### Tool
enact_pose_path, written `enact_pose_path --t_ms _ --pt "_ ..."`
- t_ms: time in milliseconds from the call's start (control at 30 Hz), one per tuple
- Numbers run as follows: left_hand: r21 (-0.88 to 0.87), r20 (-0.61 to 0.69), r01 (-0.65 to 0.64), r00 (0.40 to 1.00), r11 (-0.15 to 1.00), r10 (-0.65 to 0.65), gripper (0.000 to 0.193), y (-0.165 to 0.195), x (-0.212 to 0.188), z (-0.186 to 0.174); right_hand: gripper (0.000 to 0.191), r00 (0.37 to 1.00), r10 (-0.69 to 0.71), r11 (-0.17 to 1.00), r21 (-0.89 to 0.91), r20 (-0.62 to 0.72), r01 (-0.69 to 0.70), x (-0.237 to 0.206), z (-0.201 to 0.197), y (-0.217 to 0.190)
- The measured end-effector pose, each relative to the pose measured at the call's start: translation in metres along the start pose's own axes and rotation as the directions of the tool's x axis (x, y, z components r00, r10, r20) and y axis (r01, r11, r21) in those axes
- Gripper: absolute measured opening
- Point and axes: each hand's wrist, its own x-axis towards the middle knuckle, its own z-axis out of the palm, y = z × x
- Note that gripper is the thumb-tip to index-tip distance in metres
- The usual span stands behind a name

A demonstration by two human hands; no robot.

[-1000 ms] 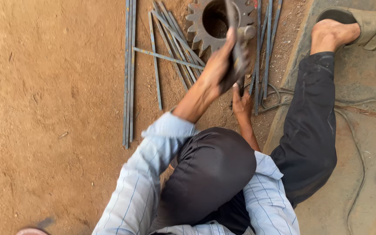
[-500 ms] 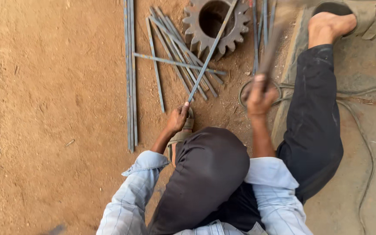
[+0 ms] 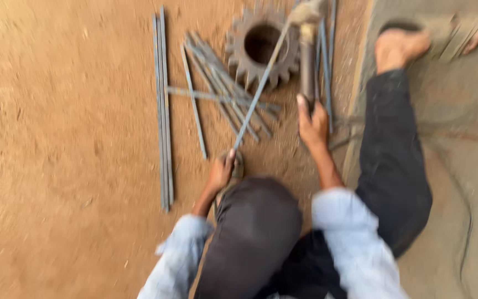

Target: The person sits on the ground and repeatedly hammers metal rods against a gear-shaped anvil to shape them. They handle multiple rods one at a time, striking each with a hammer and occasionally repositioning the rods.

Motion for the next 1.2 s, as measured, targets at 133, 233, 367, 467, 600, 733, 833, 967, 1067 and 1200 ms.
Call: enact_pose_path --t_ms 133,233,367,467,600,733,833,967,1067,1200 --pt "0.102 0.061 0.161 0.984 0.982 -0.167 0.087 -0.025 -0.021 0.001 0.045 0.968 -0.216 0.905 0.345 -0.13 0.248 -0.004 -0.035 -0.03" --pt "0.043 -0.003 0.055 0.999 0.998 -0.054 0.08 -0.047 -0.045 -0.001 0.045 0.864 -0.446 0.82 0.281 -0.233 0.499 0.002 -0.046 -0.032" --pt "0.058 -0.017 0.072 0.997 0.996 -0.071 0.079 -0.058 -0.063 0.003 0.045 0.945 -0.318 0.941 0.096 -0.075 0.324 0.006 -0.02 0.004" --pt "-0.016 -0.04 0.05 0.998 0.999 -0.05 0.078 -0.052 -0.065 0.005 0.044 0.981 0.119 0.923 -0.382 0.153 -0.053 -0.006 -0.004 0.026" --pt "-0.08 -0.073 0.047 0.996 0.996 -0.053 0.075 -0.05 -0.068 0.0 0.038 0.992 -0.089 0.993 0.075 -0.091 0.096 -0.013 -0.024 0.011" --pt "-0.067 -0.008 -0.021 1.0 0.998 0.02 0.058 -0.074 -0.092 -0.004 0.034 0.932 -0.302 0.888 0.296 -0.199 0.351 -0.007 -0.055 -0.023" --pt "-0.092 -0.093 -0.239 0.969 0.967 0.231 0.047 -0.091 -0.101 -0.006 0.032 0.896 -0.388 0.842 0.312 -0.216 0.44 0.004 -0.044 -0.026" --pt "-0.146 -0.078 -0.226 0.973 0.963 0.217 0.048 -0.097 -0.096 -0.008 0.044 0.969 -0.241 0.949 -0.224 -0.054 0.223 0.0 -0.002 0.015" --pt "-0.168 -0.051 -0.237 0.971 0.957 0.232 0.051 -0.099 -0.102 -0.002 0.052 0.952 0.253 0.931 -0.311 0.171 -0.192 -0.014 0.01 0.059" --pt "-0.383 0.018 0.071 0.997 0.921 -0.069 0.055 -0.092 -0.115 0.018 0.058 0.992 -0.128 0.863 -0.495 -0.019 0.102 -0.029 0.008 0.09"
